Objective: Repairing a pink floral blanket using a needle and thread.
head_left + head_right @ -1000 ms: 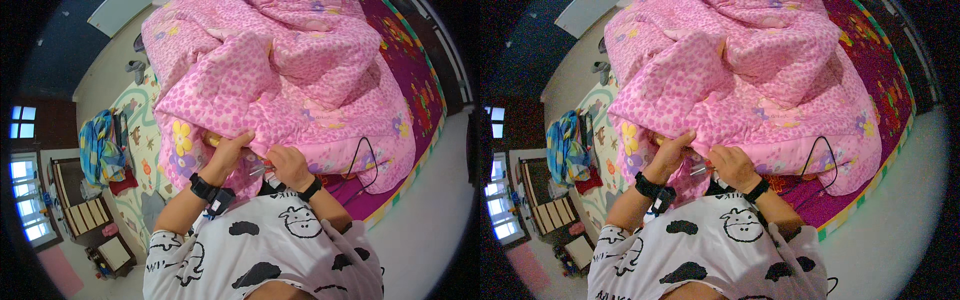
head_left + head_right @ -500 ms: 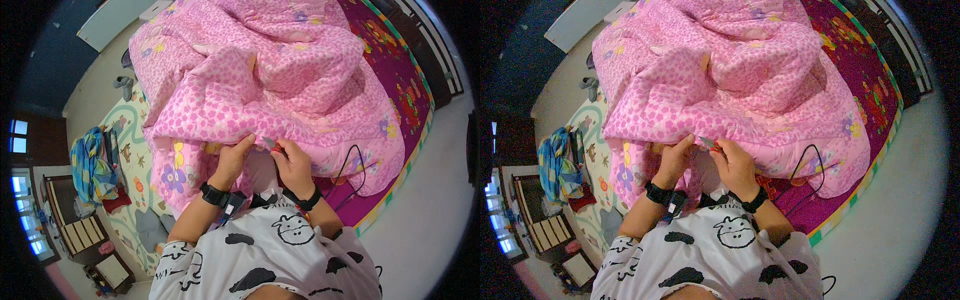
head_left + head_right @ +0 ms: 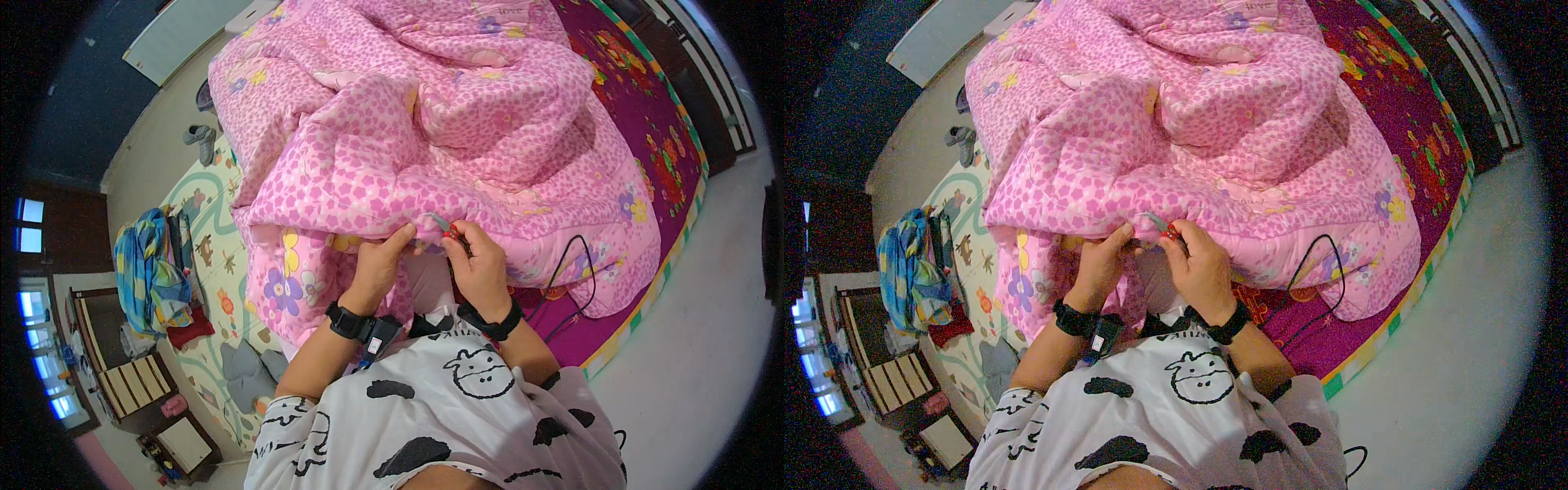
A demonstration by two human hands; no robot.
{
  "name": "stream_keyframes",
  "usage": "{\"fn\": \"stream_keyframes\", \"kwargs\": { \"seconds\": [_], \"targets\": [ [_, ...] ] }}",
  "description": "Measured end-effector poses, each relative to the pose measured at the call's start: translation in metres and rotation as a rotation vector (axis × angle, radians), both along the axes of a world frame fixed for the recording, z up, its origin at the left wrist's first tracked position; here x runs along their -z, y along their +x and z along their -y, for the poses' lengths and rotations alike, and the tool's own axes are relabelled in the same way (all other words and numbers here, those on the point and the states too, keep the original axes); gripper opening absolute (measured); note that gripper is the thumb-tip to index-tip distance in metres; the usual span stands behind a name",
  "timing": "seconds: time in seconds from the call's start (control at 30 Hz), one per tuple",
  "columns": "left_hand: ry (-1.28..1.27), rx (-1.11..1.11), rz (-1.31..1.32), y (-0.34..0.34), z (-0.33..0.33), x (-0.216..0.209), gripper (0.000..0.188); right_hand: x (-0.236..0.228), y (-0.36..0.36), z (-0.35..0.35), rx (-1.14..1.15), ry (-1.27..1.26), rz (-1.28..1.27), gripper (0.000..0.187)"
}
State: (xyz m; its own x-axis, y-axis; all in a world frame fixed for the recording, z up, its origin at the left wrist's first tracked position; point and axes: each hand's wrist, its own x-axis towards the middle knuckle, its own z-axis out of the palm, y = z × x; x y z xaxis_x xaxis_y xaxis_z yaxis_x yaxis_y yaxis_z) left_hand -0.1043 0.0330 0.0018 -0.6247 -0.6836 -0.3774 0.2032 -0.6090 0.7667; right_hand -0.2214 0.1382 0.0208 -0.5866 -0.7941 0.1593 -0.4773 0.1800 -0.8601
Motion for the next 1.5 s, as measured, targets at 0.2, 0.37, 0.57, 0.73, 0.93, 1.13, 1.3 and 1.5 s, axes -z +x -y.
{"fn": "stream_keyframes", "kwargs": {
  "seconds": [0.2,0.37,0.57,0.73,0.93,1.13,1.3,1.5],
  "targets": [
    [-0.007,-0.011,-0.017,0.001,0.000,-0.001,0.017,-0.002,0.006,0.010,0.009,-0.057,0.027,0.019],
    [-0.005,-0.063,-0.004,0.000,0.000,0.002,0.016,-0.006,0.008,0.013,-0.023,-0.047,0.147,0.021],
    [0.020,-0.025,0.064,0.001,0.007,0.025,0.017,-0.055,-0.024,-0.005,0.083,-0.307,0.426,0.020],
    [0.063,-0.087,-0.010,0.012,0.018,0.046,0.019,-0.111,-0.130,-0.073,0.211,-0.503,0.280,0.020],
    [0.140,-0.019,0.027,0.002,-0.021,0.011,0.029,-0.102,-0.178,-0.135,0.427,-0.509,0.327,0.019],
    [0.172,0.062,0.003,-0.033,-0.040,0.012,0.031,-0.029,-0.075,-0.075,0.271,0.083,0.093,0.018],
    [0.222,0.016,0.085,-0.035,-0.035,0.036,0.022,-0.009,-0.036,-0.040,0.008,0.155,-0.048,0.015],
    [0.173,-0.026,0.032,-0.031,-0.036,0.045,0.019,-0.003,-0.036,-0.030,0.003,0.183,-0.149,0.018]
  ]
}}
